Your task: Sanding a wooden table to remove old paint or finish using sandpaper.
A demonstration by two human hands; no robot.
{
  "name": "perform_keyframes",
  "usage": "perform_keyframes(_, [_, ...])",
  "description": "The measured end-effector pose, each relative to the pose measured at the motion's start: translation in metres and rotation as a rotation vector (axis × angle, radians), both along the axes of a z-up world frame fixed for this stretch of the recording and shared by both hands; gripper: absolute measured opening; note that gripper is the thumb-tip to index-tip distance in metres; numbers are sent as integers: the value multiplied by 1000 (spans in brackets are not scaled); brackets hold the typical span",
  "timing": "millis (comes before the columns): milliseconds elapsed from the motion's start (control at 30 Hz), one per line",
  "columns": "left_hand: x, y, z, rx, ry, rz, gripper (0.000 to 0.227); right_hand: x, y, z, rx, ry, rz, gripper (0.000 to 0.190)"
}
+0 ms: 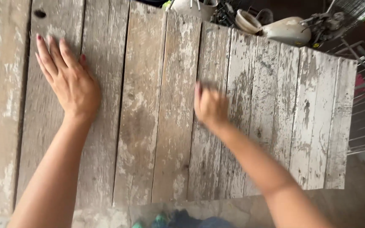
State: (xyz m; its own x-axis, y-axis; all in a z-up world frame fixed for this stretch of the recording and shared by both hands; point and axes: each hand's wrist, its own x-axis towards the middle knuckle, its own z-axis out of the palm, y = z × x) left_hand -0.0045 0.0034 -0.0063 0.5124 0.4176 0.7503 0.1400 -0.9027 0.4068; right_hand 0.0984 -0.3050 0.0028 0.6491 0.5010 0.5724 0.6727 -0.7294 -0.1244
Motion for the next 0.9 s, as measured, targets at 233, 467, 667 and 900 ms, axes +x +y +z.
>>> perform_keyframes(233, [1, -3, -6, -4, -46, 24, 40, 114, 33, 56, 59, -218, -236, 54])
perform_keyframes(467, [-4, -1, 9, 36, 3, -37, 42, -50, -31, -17, -31, -171, -26, 40])
perform_keyframes(667, [-14, -5, 5, 28, -137, -281, 39, 81, 24, 41, 30, -176, -377, 60])
perform_keyframes(900, [-18, 75, 35, 91, 96, -393, 61, 92, 33, 46, 92, -242, -480, 56])
